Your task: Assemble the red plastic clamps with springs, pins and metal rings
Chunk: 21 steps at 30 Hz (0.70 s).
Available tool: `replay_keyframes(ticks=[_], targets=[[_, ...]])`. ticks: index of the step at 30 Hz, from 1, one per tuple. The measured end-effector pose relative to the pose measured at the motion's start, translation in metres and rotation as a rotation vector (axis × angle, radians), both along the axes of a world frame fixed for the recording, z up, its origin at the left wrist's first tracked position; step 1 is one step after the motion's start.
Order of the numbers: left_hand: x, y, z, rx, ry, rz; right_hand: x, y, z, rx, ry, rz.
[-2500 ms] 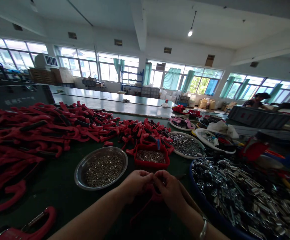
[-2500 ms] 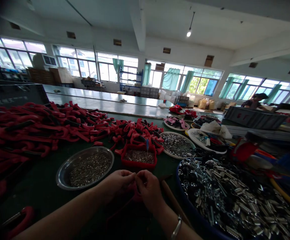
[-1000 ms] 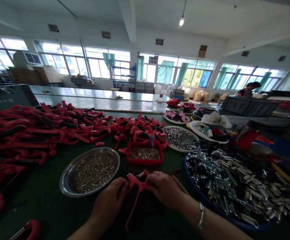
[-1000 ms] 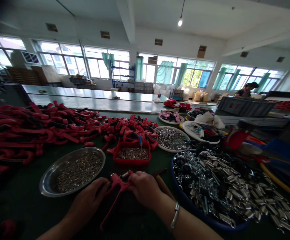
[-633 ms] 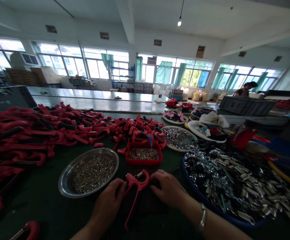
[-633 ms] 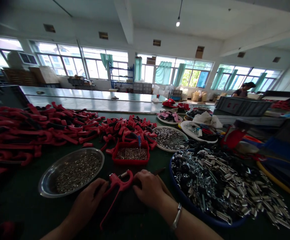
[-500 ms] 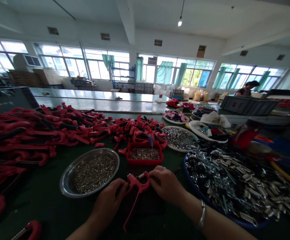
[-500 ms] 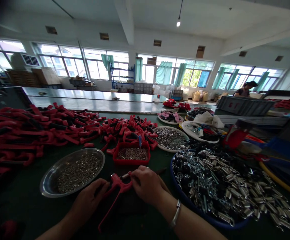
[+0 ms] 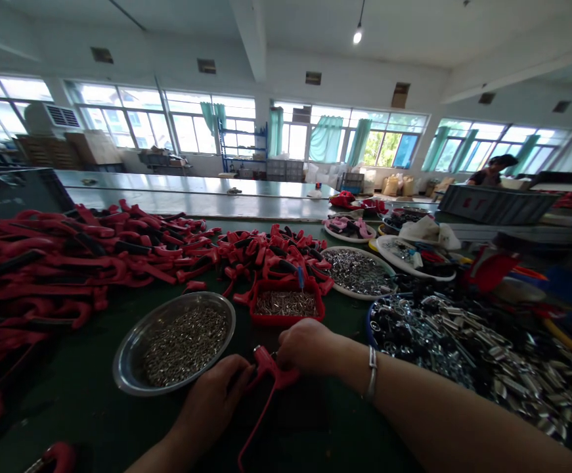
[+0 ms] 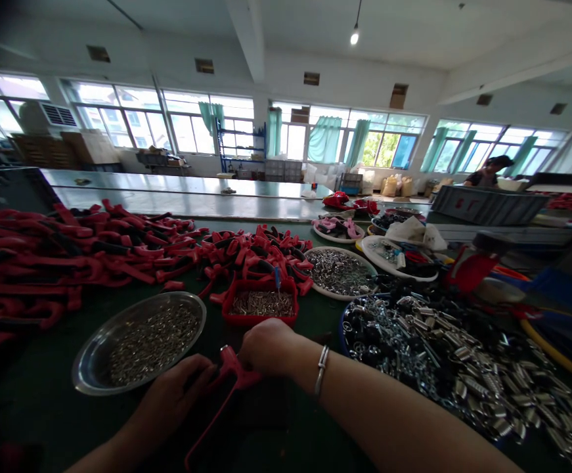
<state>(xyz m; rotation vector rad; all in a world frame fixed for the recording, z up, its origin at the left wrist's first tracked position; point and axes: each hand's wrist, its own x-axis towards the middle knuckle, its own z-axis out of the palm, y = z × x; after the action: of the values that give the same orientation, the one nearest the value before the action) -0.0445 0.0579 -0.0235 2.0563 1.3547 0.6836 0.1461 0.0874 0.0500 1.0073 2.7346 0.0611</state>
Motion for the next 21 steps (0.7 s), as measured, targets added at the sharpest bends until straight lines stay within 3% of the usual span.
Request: replay_keyframes(ticks=[21], targets=[[0.003, -0.011, 0.017, 0.073, 0.107, 0.047, -0.006, 0.011, -0.007, -0.016, -0.077, 0.114]])
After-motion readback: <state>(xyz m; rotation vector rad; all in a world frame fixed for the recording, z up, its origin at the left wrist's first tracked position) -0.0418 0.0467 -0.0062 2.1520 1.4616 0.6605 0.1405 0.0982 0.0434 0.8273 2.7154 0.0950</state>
